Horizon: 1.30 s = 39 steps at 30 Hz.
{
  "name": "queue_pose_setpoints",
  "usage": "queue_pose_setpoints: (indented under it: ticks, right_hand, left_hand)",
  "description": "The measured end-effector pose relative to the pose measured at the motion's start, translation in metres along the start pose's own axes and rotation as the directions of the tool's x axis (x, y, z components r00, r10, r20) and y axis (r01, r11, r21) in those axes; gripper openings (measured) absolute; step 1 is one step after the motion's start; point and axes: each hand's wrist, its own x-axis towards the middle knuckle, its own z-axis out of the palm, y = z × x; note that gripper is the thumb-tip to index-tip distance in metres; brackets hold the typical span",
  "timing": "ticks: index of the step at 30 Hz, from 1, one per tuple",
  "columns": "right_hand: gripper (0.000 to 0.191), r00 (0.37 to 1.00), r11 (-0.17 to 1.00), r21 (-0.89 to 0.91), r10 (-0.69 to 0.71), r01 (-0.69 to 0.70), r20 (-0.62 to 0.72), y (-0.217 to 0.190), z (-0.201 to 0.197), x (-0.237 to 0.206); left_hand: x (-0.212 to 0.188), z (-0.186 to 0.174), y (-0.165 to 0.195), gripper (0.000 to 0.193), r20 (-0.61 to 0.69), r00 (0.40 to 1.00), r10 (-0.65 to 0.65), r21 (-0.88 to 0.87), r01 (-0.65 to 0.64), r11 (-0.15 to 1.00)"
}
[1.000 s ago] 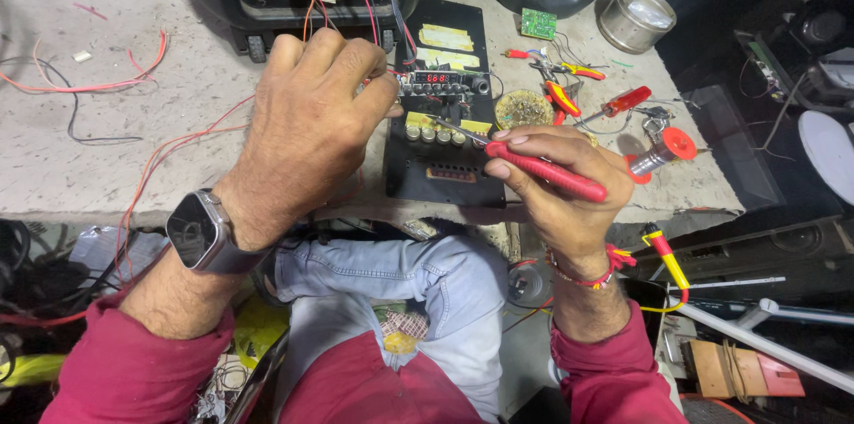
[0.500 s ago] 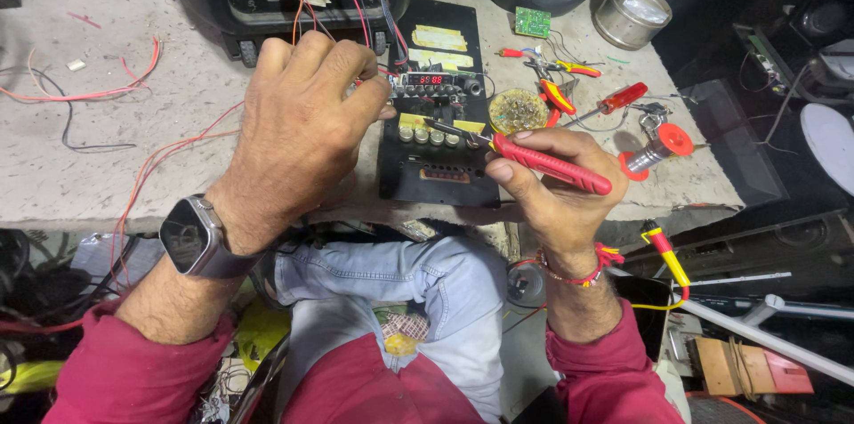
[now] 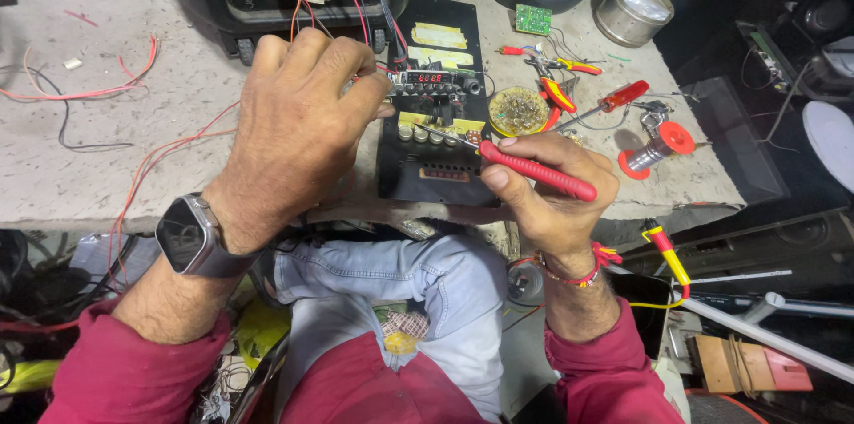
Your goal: The person solders wires to a circuit board using a soldering iron and solder, then uses pliers to adjust connections. They test the board by connecting a power source, causing an LED to light up, and continue soldering additional points.
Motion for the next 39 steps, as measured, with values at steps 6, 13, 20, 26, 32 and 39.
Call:
queue_pose_setpoints:
  ticks: [6, 13, 20, 26, 32, 39]
  right_hand:
    - [0.028, 0.994, 0.996, 0.064, -0.057, 0.063, -0.092, 0.004, -0.014, -0.017]
    - [0.023, 0.802, 0.997, 0.001, 0.062, -0.077, -0.593, 0.051, -0.045, -0.034]
    - [0.03, 0.997, 0.697, -0.714, 0.038, -0.071, -0.063, 0.118, -0.094, -0.006]
    - [0.041, 0.98, 0.607, -0.793, 0.125, 0.05, 0.157, 0.138, -0.089, 0.007]
    - [0.038, 0.94, 0.592, -0.806, 0.26, 0.025, 0.22, 0.15, -0.073, 0.005]
    - [0.023, 0.992, 0.716, -0.698, 0.092, -0.005, 0.088, 0.141, -0.08, -0.008]
  left_hand:
    - [0.004, -0.006, 0.004, 0.014, 0.023, 1.0, 0.009, 0.028, -0.009, 1.0]
    - [0.0, -0.011, 0.006, 0.017, 0.048, 0.998, 0.04, 0.092, -0.044, 0.995]
    - [-0.013, -0.004, 0.007, 0.016, 0.095, 0.995, -0.001, 0.112, -0.01, 0.994]
    - [-0.019, -0.008, 0.006, 0.021, 0.089, 0.996, -0.02, 0.098, 0.011, 0.995]
    - [-0.032, -0.03, 0.009, 0.028, 0.043, 0.997, -0.07, 0.03, 0.069, 0.997]
    - [-0.101, -0.058, 0.008, 0.018, -0.114, 0.944, -0.311, 0.014, 0.314, 0.949]
